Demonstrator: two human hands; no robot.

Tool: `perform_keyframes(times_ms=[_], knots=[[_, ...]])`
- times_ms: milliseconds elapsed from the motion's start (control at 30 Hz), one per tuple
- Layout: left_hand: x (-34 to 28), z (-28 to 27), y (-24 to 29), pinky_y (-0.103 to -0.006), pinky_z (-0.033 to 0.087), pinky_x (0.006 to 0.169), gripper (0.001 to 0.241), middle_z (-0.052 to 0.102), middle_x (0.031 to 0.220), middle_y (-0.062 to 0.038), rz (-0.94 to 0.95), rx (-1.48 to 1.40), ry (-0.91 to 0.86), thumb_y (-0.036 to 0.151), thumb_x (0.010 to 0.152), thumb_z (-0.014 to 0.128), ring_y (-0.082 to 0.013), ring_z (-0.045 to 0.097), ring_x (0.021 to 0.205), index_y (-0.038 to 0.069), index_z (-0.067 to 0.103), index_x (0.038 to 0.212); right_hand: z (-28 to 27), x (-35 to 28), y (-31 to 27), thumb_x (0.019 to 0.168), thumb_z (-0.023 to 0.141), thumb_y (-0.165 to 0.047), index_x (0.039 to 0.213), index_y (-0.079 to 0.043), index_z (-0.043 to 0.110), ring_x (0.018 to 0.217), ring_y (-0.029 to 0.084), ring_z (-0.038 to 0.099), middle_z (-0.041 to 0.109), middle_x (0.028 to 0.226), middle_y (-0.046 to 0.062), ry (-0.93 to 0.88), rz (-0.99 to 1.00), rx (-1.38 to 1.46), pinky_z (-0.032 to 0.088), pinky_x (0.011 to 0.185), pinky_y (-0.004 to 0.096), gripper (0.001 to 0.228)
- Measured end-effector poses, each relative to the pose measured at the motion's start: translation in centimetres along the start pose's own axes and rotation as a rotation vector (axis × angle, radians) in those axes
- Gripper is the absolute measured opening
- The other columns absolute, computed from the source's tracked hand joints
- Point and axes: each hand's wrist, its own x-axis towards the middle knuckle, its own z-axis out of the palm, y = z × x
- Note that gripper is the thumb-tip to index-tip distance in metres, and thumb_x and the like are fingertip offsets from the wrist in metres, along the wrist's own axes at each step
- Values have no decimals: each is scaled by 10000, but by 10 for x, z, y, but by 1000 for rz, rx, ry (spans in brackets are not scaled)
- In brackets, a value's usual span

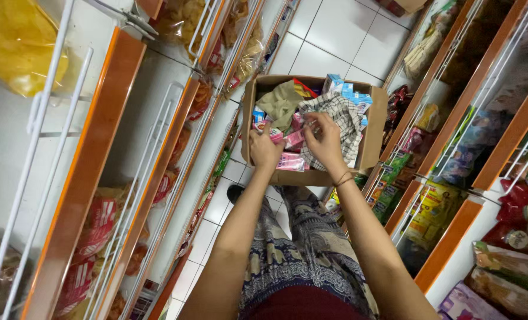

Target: The person organizes and restocks small milk cartons on retail store shelves, handling individual cartons to align them and placing them into a cardboard box.

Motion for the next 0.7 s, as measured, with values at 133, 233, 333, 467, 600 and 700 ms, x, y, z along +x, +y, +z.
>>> perform_keyframes(times_ms=[133,233,333,467,600,700], knots=[[4,8,5,-522,547,854,653,556,1244,-228,-16,94,68,344,647,918,-447,575,1148,149,667,1217,5,4,2,889,701,25,1136,-3,684,745,155,630,635,975,100,-36,83,76,527,633,272,249],[7,12,0,-507,547,904,582,567,1200,-213,-4,109,75,333,691,893,-435,582,1171,128,672,1189,7,7,2,885,702,33,1142,-2,687,737,149,627,621,956,99,-60,87,88,523,620,269,259],[6,7,-5,-494,533,955,603,574,1205,-218,83,77,196,269,670,870,-454,586,1136,68,657,1198,11,10,3,879,703,36,1145,-2,688,722,153,632,626,954,98,-101,72,91,524,630,277,269],[-3,-23,0,-464,537,916,520,604,1192,-191,70,-171,204,170,640,801,-391,637,1117,140,676,1144,18,16,3,874,713,15,1166,0,671,735,159,653,621,973,101,-177,59,96,543,639,280,296],[-8,-70,16,-420,543,926,867,615,1197,-177,241,-535,155,67,661,827,-342,632,1109,103,426,1429,18,28,0,862,695,10,1290,-4,626,822,203,662,626,1155,132,-365,6,129,566,688,283,434],[-7,-110,25,-349,569,942,1015,610,1255,-170,277,-1014,-136,-58,700,757,-246,648,1128,124,274,1574,8,41,-7,908,777,-49,1469,36,522,1250,367,577,592,1402,239,-406,-475,79,468,1022,416,622]])
